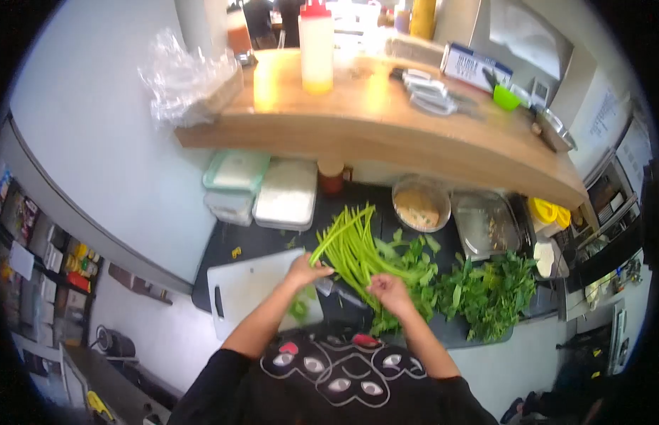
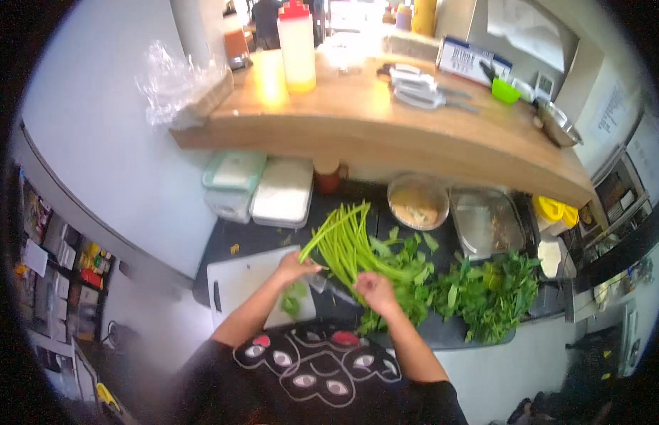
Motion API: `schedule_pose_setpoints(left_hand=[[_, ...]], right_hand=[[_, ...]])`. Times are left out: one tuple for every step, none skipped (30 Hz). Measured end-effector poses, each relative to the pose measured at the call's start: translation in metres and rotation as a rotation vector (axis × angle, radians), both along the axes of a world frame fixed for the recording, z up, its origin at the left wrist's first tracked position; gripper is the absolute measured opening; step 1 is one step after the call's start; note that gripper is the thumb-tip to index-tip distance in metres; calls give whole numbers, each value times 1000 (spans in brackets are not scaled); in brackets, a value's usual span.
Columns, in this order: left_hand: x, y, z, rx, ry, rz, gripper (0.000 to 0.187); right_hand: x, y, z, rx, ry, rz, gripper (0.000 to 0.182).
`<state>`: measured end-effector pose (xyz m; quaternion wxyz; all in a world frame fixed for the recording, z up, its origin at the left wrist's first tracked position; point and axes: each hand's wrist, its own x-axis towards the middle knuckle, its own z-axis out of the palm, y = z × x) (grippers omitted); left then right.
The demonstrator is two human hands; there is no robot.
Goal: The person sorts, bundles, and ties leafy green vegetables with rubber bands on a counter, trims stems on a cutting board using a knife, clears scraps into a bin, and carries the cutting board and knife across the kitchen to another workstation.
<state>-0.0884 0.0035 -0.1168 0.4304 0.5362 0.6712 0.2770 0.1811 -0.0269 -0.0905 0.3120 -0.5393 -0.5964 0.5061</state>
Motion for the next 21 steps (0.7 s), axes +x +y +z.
schedule_pose_setpoints(left_hand=[[-2, -6, 18, -40, 94, -30, 58], [-2, -12, 33, -10, 191, -56, 60], [-7, -11, 20, 31, 136, 10, 60], [-15, -4, -4, 25, 8, 60, 53], [-13, -4, 1, 96, 64, 146, 34], [-11, -5, 8, 70, -140, 190, 28], [-9, -7, 17, 43, -342, 236, 22], [-7, -11, 24, 18, -542, 285, 17], [3, -14, 30, 45, -631, 274, 16], [13, -16, 34, 47, -672, 257, 16], [23, -18, 37, 48, -714, 241, 16], [33, -21, 40, 49, -758, 226, 16], [43, -23, 44, 24, -802, 213, 15], [50, -26, 46, 37, -834, 177, 16], [58, -28, 48, 48, -865, 140, 16], [64, -29, 47, 60, -897, 102, 17], [68, -30, 43, 115, -899, 64, 18], [68, -30, 41, 106, -902, 87, 17], [67, -30, 41, 95, -903, 111, 16], [66, -31, 43, 83, -904, 135, 15], [65, -32, 45, 66, -887, 156, 15]], right_hand=[[2, -1, 11, 13, -31, 15, 15], [1, -4, 23, 14, -58, 30, 15], [-1, -5, 25, -35, 20, 7, 14], [-1, -4, 26, -67, 95, -20, 12], [-2, -4, 27, -92, 123, -31, 12], [-4, -2, 29, -107, 152, -43, 12], [-7, -1, 29, -119, 182, -53, 12], [-12, 1, 29, -86, 194, -55, 12], [-18, 2, 29, -50, 207, -56, 13], [-25, 5, 29, -15, 220, -57, 13], [-30, 10, 32, 31, 156, -10, 16], [-38, 11, 36, 51, 154, -8, 16], [-48, 12, 39, 74, 152, -6, 16], [-56, 12, 40, 97, 150, -3, 16], [-63, 11, 40, 115, 110, 12, 16], [-68, 10, 40, 133, 69, 28, 17], [-70, 9, 39, 150, 28, 42, 17], [-67, 11, 36, 143, 54, 99, 17], [-63, 16, 32, 135, 80, 156, 17], [-61, 19, 38, 124, 107, 212, 17], [-53, 24, 46, 64, 86, 203, 14]])
